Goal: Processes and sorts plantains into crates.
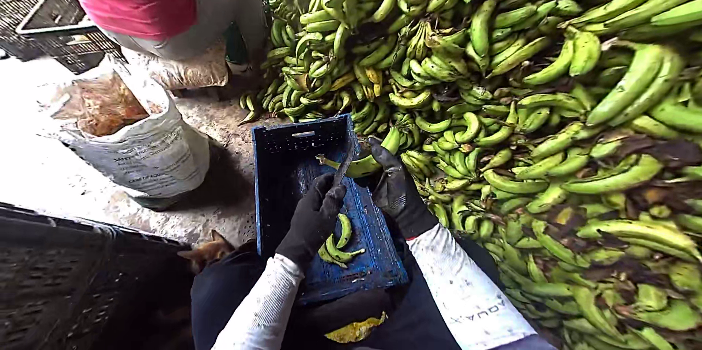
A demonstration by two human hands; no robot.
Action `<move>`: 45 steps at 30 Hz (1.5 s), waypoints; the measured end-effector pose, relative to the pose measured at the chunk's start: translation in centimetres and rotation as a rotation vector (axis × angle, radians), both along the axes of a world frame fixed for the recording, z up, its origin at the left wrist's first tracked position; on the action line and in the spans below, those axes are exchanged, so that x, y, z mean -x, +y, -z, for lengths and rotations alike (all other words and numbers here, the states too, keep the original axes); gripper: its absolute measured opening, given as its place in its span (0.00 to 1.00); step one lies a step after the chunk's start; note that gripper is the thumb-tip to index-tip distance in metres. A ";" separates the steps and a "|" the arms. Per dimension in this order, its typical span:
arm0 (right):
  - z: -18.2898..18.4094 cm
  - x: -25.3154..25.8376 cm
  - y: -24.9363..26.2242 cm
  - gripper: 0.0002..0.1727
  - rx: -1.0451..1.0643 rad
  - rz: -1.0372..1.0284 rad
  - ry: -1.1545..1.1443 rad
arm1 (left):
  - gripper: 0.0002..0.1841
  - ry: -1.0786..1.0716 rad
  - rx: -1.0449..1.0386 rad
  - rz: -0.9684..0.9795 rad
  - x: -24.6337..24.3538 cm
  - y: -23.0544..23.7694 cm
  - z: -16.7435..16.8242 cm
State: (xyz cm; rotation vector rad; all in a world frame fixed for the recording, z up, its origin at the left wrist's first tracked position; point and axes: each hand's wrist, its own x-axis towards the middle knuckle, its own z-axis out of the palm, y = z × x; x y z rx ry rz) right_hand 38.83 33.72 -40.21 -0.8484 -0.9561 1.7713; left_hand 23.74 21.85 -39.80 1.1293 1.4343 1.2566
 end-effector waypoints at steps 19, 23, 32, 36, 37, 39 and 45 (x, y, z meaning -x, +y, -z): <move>0.5 0.7 -1.8 0.31 -0.158 0.070 -0.107 | 0.27 -0.409 0.083 -0.052 -0.8 -0.7 -0.3; 0.6 0.5 -2.1 0.34 -0.262 0.065 -0.092 | 0.21 -0.499 0.051 -0.002 -0.6 -1.0 0.0; 2.0 1.2 -1.6 0.18 0.151 0.095 -0.018 | 0.25 0.253 0.003 0.106 -0.3 -1.4 0.5; 3.0 -0.5 -0.4 0.22 0.100 -0.115 -0.037 | 0.21 -0.391 0.090 0.341 -0.7 -2.4 -0.6; 3.0 -1.0 -0.2 0.23 0.062 -0.196 -0.029 | 0.22 -0.458 0.098 0.397 -0.3 -2.6 -0.7; 2.5 -1.7 0.2 0.25 0.011 -0.319 -0.042 | 0.22 -0.478 0.099 0.459 0.0 -2.9 -1.0; 2.0 -4.3 0.1 0.27 -0.083 -0.522 -0.035 | 0.23 -0.443 0.091 0.371 -0.5 -3.3 -0.8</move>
